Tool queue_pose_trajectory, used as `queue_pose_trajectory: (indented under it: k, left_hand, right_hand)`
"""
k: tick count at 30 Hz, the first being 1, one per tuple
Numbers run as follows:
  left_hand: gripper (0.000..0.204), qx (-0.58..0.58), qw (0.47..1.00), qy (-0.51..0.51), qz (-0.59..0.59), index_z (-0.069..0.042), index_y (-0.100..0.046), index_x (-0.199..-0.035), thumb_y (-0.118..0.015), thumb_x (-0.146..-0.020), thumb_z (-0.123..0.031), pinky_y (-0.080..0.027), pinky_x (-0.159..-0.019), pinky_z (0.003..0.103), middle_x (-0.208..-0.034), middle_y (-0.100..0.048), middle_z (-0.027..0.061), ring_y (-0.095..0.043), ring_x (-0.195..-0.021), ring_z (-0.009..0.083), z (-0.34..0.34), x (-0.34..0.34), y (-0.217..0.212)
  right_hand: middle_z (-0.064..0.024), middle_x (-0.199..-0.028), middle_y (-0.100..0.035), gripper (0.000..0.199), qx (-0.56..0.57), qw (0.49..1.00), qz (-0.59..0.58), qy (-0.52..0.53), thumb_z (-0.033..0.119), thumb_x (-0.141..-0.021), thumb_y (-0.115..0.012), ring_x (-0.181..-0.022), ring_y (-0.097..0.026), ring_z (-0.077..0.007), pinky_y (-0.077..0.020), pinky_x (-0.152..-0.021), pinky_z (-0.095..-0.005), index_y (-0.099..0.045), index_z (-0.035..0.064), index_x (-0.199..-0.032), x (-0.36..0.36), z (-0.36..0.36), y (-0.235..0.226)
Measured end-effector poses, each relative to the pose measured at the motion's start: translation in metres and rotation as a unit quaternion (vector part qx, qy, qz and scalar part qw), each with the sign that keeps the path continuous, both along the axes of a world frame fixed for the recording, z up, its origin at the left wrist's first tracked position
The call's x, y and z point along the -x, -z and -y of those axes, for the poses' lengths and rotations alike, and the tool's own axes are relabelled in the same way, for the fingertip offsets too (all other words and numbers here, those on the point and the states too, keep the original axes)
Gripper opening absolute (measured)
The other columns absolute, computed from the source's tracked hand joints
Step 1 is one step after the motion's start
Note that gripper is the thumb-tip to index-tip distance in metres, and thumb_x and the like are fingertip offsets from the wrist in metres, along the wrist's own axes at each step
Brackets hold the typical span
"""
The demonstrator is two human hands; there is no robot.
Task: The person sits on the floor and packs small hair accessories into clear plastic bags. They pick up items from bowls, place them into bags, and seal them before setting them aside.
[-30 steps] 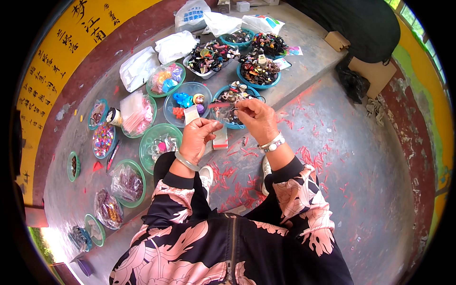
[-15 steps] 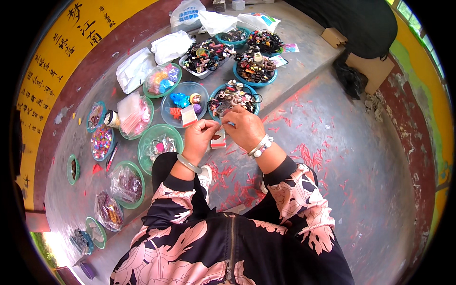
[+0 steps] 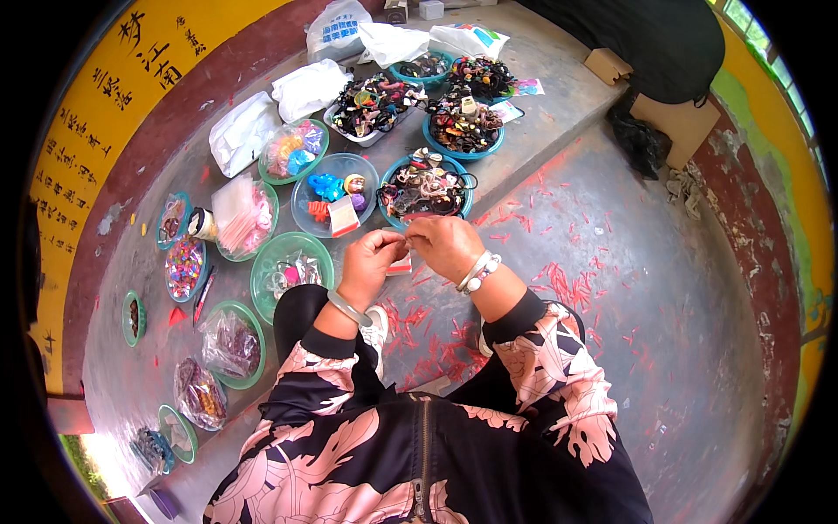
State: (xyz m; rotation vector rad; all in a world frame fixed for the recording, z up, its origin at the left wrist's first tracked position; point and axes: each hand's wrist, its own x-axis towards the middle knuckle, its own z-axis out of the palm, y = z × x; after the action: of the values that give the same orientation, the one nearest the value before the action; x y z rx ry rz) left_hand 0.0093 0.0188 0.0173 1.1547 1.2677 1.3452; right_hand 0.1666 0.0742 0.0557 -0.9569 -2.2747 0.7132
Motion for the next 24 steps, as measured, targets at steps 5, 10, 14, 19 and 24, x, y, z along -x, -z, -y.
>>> queue_pose_trajectory:
  k: [5, 10, 14, 19, 24]
  left_hand:
    - [0.017, 0.034, 0.993, 0.024, 0.106, 0.003, -0.058, -0.098, -0.055, -0.083, -0.004, -0.049, -0.070, 0.022, -0.087, -0.063, 0.0057, -0.060, -0.077, 0.0096, -0.002, -0.002, 0.013]
    - [0.022, 0.080, 0.972, 0.051, 0.215, 0.005, -0.053, -0.106, -0.049, -0.085, 0.000, -0.050, -0.077, 0.024, -0.096, -0.060, 0.0075, -0.059, -0.085, 0.0112, -0.002, -0.007, 0.016]
    - [0.024, 0.069, 0.975, 0.061, 0.201, 0.006, -0.052, -0.107, -0.044, -0.085, 0.003, -0.049, -0.078, 0.024, -0.096, -0.059, 0.0068, -0.058, -0.086, 0.0106, -0.002, -0.009, 0.018]
    - [0.026, 0.071, 0.976, 0.061, 0.199, 0.005, -0.053, -0.109, -0.045, -0.084, -0.001, -0.047, -0.077, 0.023, -0.095, -0.059, 0.0052, -0.056, -0.086, 0.0095, 0.000, -0.007, 0.015]
    - [0.026, 0.079, 0.972, 0.047, 0.214, 0.004, -0.053, -0.108, -0.048, -0.085, -0.008, -0.046, -0.076, 0.023, -0.095, -0.058, 0.0044, -0.056, -0.085, 0.0092, 0.003, -0.008, 0.008]
  right_hand:
    - [-0.0110, -0.077, -0.062, 0.011, -0.045, 0.999, 0.017, 0.017, 0.014, -0.077, -0.055, -0.069, -0.060, -0.0311, -0.0480, -0.059, -0.0403, -0.062, 0.0107, -0.083, 0.001, 0.006, 0.000]
    - [-0.0122, -0.080, -0.061, 0.012, -0.054, 0.991, 0.124, -0.008, 0.010, -0.075, -0.055, -0.072, -0.060, -0.0310, -0.0482, -0.061, -0.0397, -0.062, 0.0079, -0.085, 0.004, 0.006, 0.003]
    - [-0.0117, -0.080, -0.061, 0.016, -0.048, 0.984, 0.166, -0.027, 0.007, -0.071, -0.057, -0.073, -0.060, -0.0300, -0.0487, -0.061, -0.0390, -0.062, 0.0066, -0.086, 0.007, 0.005, 0.014]
    - [-0.0096, -0.082, -0.061, 0.016, -0.071, 0.988, 0.132, -0.026, 0.007, -0.068, -0.058, -0.076, -0.060, -0.0275, -0.0492, -0.066, -0.0370, -0.063, 0.0069, -0.084, 0.009, 0.009, 0.003]
    - [-0.0084, -0.081, -0.060, 0.017, -0.076, 0.988, 0.136, -0.025, 0.008, -0.068, -0.058, -0.079, -0.060, -0.0253, -0.0495, -0.068, -0.0359, -0.064, 0.0069, -0.084, 0.007, 0.008, 0.006]
